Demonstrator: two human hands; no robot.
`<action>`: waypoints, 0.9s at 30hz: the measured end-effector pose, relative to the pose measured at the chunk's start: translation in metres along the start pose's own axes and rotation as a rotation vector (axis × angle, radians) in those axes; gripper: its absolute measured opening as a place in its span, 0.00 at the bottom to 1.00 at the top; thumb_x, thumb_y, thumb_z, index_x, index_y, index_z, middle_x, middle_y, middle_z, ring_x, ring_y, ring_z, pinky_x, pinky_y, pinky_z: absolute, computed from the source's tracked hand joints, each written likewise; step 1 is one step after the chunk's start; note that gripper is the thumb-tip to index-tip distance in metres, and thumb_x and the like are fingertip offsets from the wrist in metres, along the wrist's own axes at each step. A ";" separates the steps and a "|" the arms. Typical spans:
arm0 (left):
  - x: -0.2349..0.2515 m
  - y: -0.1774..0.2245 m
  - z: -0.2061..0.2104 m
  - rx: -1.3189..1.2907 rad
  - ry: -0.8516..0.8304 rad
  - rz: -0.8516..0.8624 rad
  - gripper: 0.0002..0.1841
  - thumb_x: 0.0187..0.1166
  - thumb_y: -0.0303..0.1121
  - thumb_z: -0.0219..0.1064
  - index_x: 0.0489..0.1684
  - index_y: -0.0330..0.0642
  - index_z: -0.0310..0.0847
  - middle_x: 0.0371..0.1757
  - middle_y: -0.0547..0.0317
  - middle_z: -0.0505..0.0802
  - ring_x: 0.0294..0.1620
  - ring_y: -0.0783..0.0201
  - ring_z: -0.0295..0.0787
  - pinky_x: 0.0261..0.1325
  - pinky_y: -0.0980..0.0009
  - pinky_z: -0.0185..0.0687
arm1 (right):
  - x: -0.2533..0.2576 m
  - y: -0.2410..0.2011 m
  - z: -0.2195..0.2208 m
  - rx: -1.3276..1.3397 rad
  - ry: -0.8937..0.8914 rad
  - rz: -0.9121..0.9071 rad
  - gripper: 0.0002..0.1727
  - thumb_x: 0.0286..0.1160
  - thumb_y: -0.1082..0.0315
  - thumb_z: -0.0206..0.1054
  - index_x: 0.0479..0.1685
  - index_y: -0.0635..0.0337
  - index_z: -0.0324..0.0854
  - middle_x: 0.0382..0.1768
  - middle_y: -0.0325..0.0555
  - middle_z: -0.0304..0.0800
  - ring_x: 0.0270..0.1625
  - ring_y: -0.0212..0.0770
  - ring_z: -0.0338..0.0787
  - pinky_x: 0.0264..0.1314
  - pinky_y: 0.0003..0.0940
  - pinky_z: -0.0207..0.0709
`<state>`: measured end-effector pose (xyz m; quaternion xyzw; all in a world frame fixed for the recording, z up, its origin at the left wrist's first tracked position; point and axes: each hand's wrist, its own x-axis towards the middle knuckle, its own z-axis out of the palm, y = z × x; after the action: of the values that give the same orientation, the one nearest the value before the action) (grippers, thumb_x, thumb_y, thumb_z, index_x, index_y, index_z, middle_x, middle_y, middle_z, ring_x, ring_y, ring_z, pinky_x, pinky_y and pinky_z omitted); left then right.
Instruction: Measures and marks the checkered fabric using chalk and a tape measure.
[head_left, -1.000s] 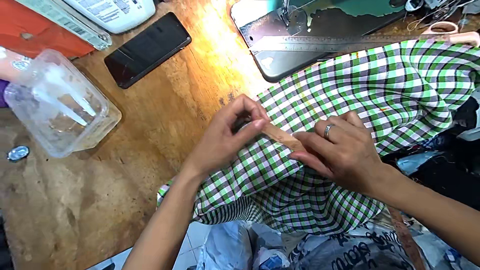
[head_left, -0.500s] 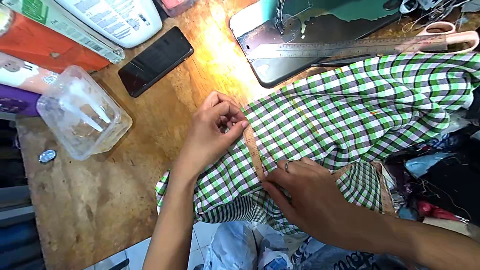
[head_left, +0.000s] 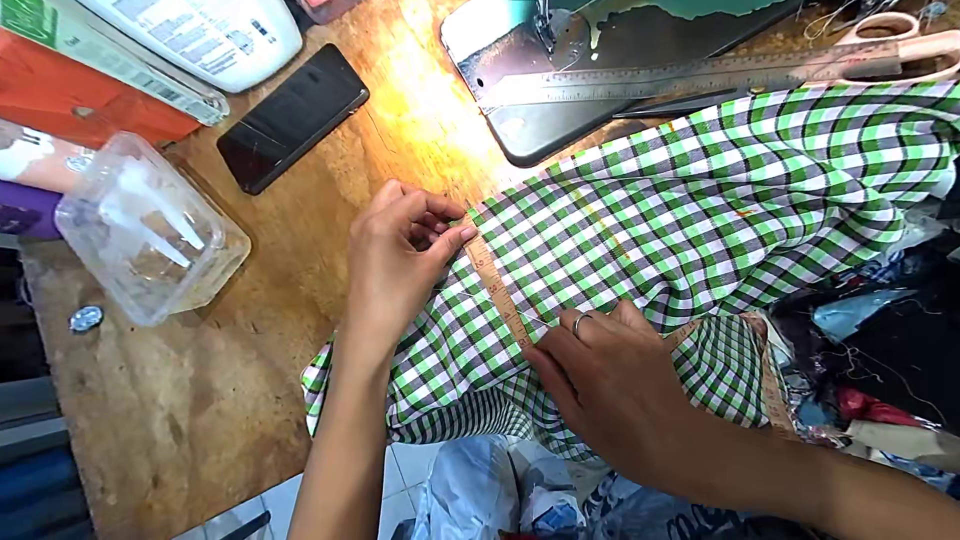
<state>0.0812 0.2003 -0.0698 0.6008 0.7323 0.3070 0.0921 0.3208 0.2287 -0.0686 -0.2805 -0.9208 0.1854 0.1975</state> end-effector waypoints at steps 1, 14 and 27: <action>-0.001 -0.001 0.000 -0.004 0.006 -0.001 0.13 0.75 0.38 0.76 0.54 0.45 0.88 0.44 0.58 0.81 0.34 0.78 0.81 0.36 0.87 0.76 | -0.003 0.000 -0.001 0.000 -0.015 -0.005 0.19 0.83 0.57 0.59 0.28 0.55 0.88 0.19 0.41 0.80 0.23 0.41 0.80 0.31 0.36 0.64; -0.003 0.003 0.000 -0.014 -0.003 -0.029 0.12 0.77 0.39 0.75 0.53 0.45 0.87 0.44 0.59 0.81 0.34 0.78 0.80 0.36 0.87 0.76 | -0.021 0.015 -0.011 0.470 -0.251 0.185 0.19 0.88 0.56 0.57 0.37 0.54 0.89 0.24 0.36 0.82 0.26 0.30 0.78 0.32 0.28 0.69; 0.000 0.011 0.000 0.132 0.028 0.193 0.06 0.80 0.30 0.70 0.46 0.40 0.90 0.44 0.50 0.91 0.47 0.60 0.86 0.52 0.70 0.77 | -0.019 0.020 -0.007 0.725 -0.424 0.357 0.19 0.89 0.54 0.57 0.40 0.54 0.90 0.26 0.30 0.81 0.29 0.19 0.75 0.33 0.16 0.67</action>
<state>0.0899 0.2009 -0.0637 0.6689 0.6910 0.2738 0.0120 0.3476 0.2341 -0.0763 -0.3034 -0.7537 0.5804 0.0549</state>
